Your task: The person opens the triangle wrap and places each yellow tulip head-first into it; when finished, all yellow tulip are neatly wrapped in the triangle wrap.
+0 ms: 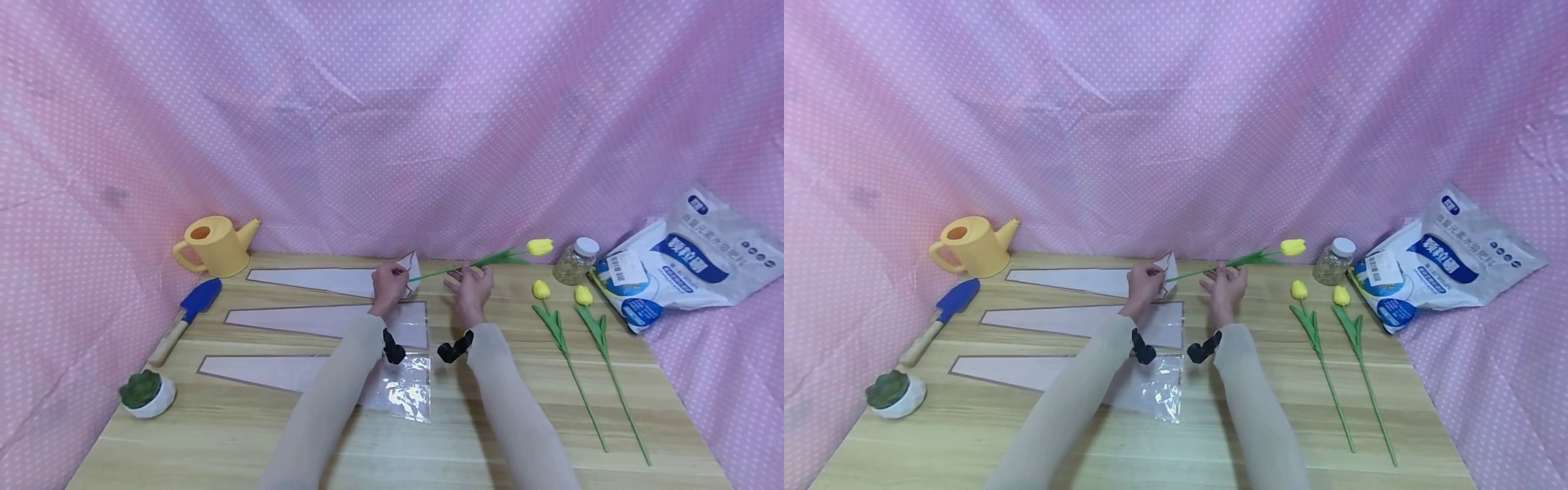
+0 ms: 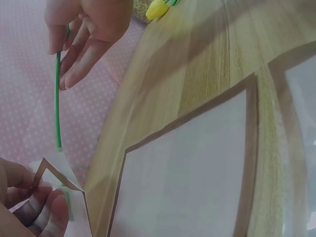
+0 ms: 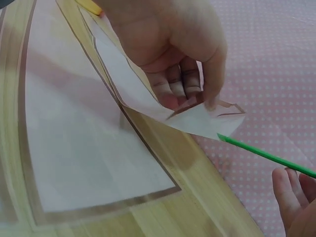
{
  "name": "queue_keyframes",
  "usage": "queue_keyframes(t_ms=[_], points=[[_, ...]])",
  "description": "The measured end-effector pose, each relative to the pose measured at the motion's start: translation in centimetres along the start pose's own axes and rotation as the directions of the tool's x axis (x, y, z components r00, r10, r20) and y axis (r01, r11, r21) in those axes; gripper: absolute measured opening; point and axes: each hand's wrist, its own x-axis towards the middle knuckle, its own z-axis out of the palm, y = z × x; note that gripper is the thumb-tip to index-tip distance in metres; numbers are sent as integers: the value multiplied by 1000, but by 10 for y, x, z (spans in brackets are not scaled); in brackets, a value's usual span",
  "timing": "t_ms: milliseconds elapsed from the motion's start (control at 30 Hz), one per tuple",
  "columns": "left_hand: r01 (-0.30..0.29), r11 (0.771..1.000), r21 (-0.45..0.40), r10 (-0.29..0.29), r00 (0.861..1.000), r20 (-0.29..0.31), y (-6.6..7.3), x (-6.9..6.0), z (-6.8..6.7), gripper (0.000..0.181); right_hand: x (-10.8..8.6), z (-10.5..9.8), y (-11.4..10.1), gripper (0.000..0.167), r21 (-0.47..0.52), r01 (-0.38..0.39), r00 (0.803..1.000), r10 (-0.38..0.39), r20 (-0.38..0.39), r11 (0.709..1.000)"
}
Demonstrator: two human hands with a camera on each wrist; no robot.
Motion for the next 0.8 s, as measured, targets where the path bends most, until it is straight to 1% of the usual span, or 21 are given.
queue_keyframes(t_ms=[100, 233, 400, 533, 633, 733, 800], points=[[14, 1000, 4, -14, 1000, 7, 1, -1, -1, 14, 2, -2, -2, 33, 5, -9, 1000, 9, 2, 1000], [26, 1000, 6, -26, 1000, 16, 3, -2, -2, 14, 4, -3, -4, 35, 32, -7, 1000, 8, -25, 999], [13, 1000, 1, -13, 1000, 16, 5, -3, -1, 13, 4, -2, -4, 26, 50, 12, 999, -10, -38, 999], [-9, 1000, -5, 9, 1000, 6, 7, -3, 1, 13, 2, 1, -1, 36, 54, 0, 1000, 0, -8, 999], [-32, 999, -15, 32, 999, 0, 8, -4, 1, 12, 2, 3, 2, 39, 41, -26, 999, 25, 24, 999], [-56, 998, -20, 56, 998, -5, 9, -4, 1, 12, 2, 5, 3, 30, 15, -49, 998, 49, 45, 999], [-64, 998, -19, 64, 998, -9, 10, -5, 1, 12, 2, 5, 2, 21, -4, -60, 997, 60, 39, 998]])
